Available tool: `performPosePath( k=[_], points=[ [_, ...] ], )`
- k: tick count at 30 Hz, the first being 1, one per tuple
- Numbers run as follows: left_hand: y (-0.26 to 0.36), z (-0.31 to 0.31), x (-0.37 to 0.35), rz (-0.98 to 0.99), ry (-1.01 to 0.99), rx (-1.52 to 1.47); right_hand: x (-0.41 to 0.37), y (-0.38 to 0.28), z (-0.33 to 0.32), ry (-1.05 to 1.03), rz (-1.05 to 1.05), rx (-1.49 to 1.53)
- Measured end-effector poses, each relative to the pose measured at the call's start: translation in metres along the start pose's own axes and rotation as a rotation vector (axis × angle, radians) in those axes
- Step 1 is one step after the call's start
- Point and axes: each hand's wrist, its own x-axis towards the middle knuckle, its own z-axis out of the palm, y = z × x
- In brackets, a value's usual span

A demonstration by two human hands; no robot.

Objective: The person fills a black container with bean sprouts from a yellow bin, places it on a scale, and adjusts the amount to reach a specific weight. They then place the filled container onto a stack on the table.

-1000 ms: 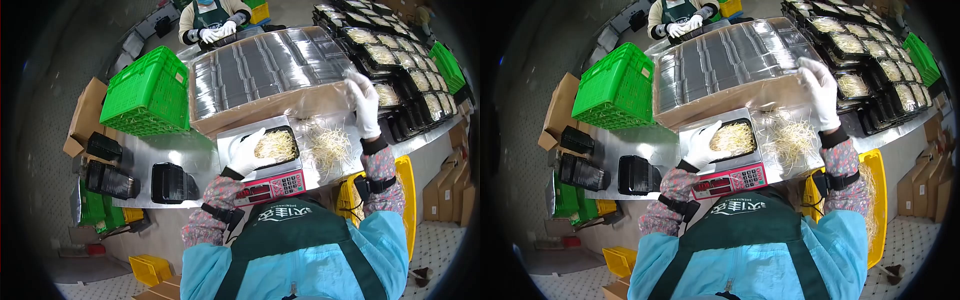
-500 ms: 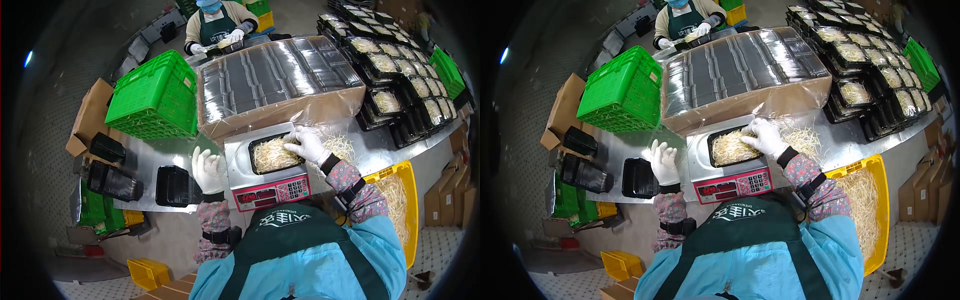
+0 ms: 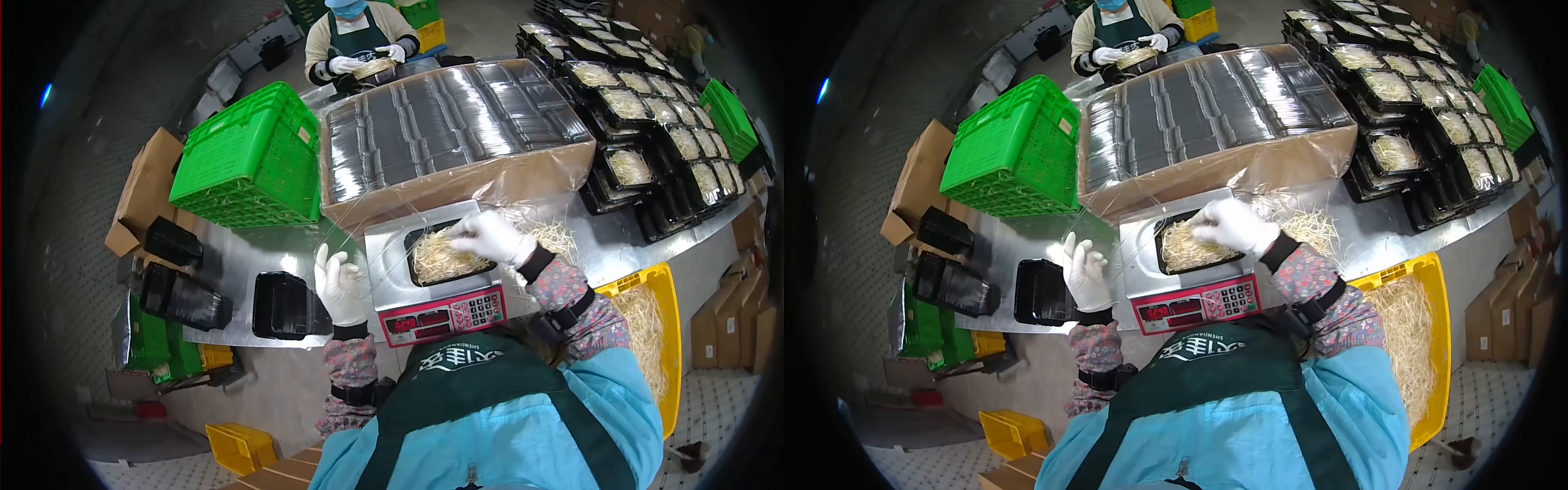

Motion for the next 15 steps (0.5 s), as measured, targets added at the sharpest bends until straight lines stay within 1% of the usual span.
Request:
performPosePath(
  k=[1, 2, 3, 5, 6, 7, 8, 9, 10, 12, 13, 14, 15],
  points=[
    [0.001, 0.003, -0.002, 0.005, -0.008, 0.033, -0.002, 0.002, -0.011, 0.079, 0.005, 0.136],
    [0.000, 0.006, -0.002, 0.011, -0.014, 0.064, -0.005, 0.001, -0.023, 0.142, 0.143, 0.274],
    [-0.004, 0.008, -0.004, 0.024, -0.070, 0.132, -0.008, -0.004, -0.033, 0.206, 0.282, 0.412],
    [-0.018, 0.019, -0.014, 0.052, -0.184, 0.271, -0.019, -0.022, -0.041, 0.272, 0.220, 0.588],
    [-0.018, 0.035, -0.025, -0.022, -0.194, 0.312, -0.026, -0.027, -0.039, 0.306, 0.188, 0.676],
    [-0.026, 0.041, -0.032, -0.066, -0.250, 0.318, -0.035, -0.018, -0.032, 0.221, 0.147, 0.572],
    [-0.034, 0.044, -0.040, -0.111, -0.307, 0.323, -0.043, 0.001, -0.019, 0.218, 0.082, 0.359],
    [-0.041, 0.045, -0.044, -0.156, -0.362, 0.327, -0.048, 0.016, -0.006, 0.256, -0.030, 0.154],
    [-0.051, 0.043, -0.042, -0.087, -0.368, 0.448, -0.052, 0.025, 0.005, 0.316, -0.133, -0.056],
    [-0.074, 0.032, -0.032, 0.053, -0.378, 0.695, -0.053, 0.046, 0.009, 0.292, 0.018, -0.057],
    [-0.077, 0.034, -0.023, 0.303, -0.395, 0.884, -0.051, 0.054, 0.011, 0.278, 0.093, -0.056],
    [-0.080, 0.037, -0.007, 0.559, -0.405, 1.066, -0.042, 0.065, 0.014, 0.327, 0.088, -0.162],
    [-0.080, 0.042, 0.006, 0.823, -0.410, 1.241, -0.032, 0.068, 0.013, 0.306, 0.115, -0.224]
  ],
)
